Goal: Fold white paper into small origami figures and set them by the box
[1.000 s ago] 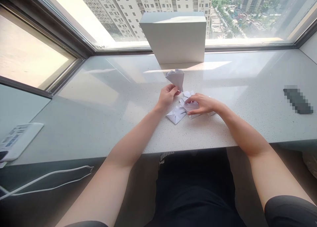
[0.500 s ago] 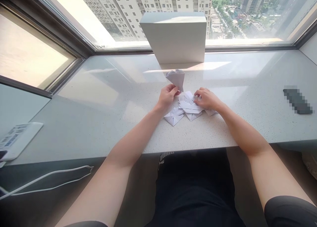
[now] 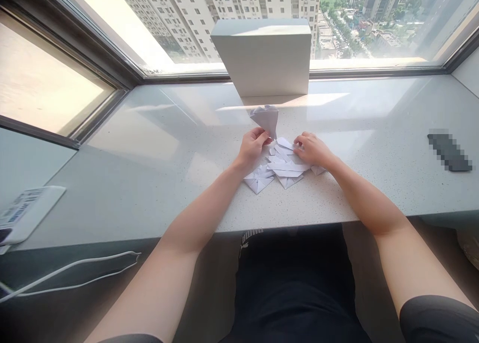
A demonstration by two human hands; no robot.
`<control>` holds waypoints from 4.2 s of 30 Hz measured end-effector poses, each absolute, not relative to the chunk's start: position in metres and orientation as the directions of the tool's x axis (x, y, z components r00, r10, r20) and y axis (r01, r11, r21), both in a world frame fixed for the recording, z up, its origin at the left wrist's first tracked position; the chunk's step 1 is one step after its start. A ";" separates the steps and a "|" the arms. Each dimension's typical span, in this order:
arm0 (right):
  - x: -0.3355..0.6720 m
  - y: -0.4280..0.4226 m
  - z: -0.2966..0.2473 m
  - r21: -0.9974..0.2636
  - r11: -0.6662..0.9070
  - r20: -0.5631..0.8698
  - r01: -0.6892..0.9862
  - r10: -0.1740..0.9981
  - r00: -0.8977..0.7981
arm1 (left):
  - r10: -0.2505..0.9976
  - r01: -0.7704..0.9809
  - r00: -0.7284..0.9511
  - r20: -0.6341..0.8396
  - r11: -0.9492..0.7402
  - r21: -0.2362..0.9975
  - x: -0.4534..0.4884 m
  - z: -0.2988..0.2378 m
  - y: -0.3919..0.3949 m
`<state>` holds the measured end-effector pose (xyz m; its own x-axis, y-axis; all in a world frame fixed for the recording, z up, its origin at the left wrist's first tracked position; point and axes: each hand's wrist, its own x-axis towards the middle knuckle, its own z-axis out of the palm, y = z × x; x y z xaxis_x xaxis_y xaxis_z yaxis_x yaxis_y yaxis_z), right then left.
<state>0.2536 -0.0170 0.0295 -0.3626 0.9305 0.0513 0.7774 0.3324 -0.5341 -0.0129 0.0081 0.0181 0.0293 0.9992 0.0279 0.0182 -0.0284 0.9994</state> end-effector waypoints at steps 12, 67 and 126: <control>0.255 -0.009 0.017 -0.585 0.322 0.109 0.744 0.941 -0.321 | 0.998 0.010 0.042 0.046 -0.046 0.999 -0.014 0.017 0.009; 0.236 -0.018 0.035 -0.918 0.304 0.241 0.255 0.938 -0.249 | 0.994 -0.097 0.107 0.034 -0.024 0.995 -0.001 0.022 0.003; 0.241 -0.015 0.018 -0.753 0.394 0.324 0.527 0.919 -0.224 | 0.863 0.336 0.395 0.315 -0.455 0.825 -0.002 0.013 -0.003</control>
